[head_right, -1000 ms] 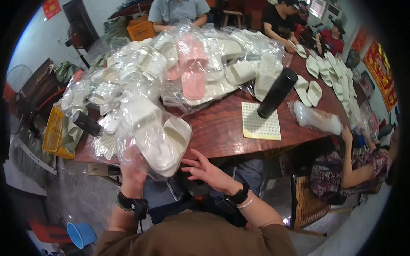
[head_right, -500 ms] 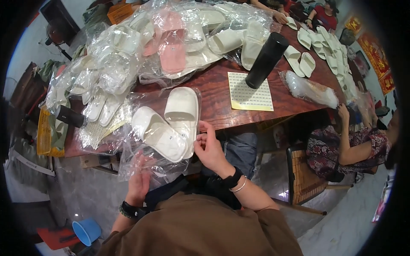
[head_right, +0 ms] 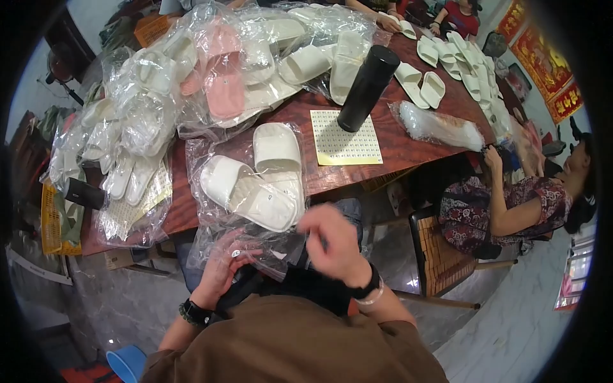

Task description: The person is packaging pairs of sandals into plastic bags in a manufacturing setting.

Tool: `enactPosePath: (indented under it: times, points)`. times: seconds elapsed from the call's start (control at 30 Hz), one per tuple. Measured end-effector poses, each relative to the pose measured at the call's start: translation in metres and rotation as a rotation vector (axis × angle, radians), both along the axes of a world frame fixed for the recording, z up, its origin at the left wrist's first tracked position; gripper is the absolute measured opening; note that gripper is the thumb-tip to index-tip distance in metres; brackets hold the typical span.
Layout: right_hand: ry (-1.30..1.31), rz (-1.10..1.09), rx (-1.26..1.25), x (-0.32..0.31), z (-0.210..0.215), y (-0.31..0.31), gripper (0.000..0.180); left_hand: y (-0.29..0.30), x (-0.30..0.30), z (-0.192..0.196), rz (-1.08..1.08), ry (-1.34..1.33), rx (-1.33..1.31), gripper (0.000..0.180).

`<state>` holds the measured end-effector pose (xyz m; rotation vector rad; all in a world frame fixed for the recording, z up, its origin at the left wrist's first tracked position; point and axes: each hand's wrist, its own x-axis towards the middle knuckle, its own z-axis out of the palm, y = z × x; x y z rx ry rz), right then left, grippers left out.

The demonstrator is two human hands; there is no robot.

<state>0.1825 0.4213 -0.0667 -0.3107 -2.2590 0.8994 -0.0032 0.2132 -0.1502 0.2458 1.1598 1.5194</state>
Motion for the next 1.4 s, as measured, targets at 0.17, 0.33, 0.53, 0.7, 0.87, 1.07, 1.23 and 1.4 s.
enactPosePath:
  times: [0.17,0.33,0.53,0.7,0.87,1.07,1.23,1.4]
  points:
    - [-0.305,0.728,-0.346,0.000,0.003,-0.050,0.038,0.004,-0.002,-0.006,-0.228,0.514,0.031,0.032]
    - [-0.252,0.383,-0.156,-0.008,-0.026,-0.054,0.068,0.013,0.001,0.026,-0.580,0.875,-0.130,0.029]
    - [-0.350,-0.143,0.121,-0.010,-0.033,-0.032,0.075,0.007,-0.007,0.004,-0.553,1.018,0.239,0.027]
    - [-0.399,-0.241,0.109,-0.015,-0.029,-0.021,0.069,0.003,-0.056,0.031,-0.661,0.909,-0.104,0.019]
    - [-0.353,-0.346,0.160,-0.021,-0.039,-0.009,0.057,0.005,-0.090,0.054,-0.207,0.792,-0.295,0.019]
    - [-0.363,-0.382,0.075,-0.017,-0.040,-0.007,0.050,0.037,-0.113,0.040,0.431,0.886,-0.140,0.050]
    - [-0.288,-0.373,-0.369,-0.011,-0.062,-0.002,0.046,0.062,-0.140,0.012,0.373,0.596,-0.094,0.043]
    - [-0.118,-0.351,-1.325,-0.013,-0.045,0.000,0.047,0.076,-0.137,0.000,0.263,0.739,-0.171,0.008]
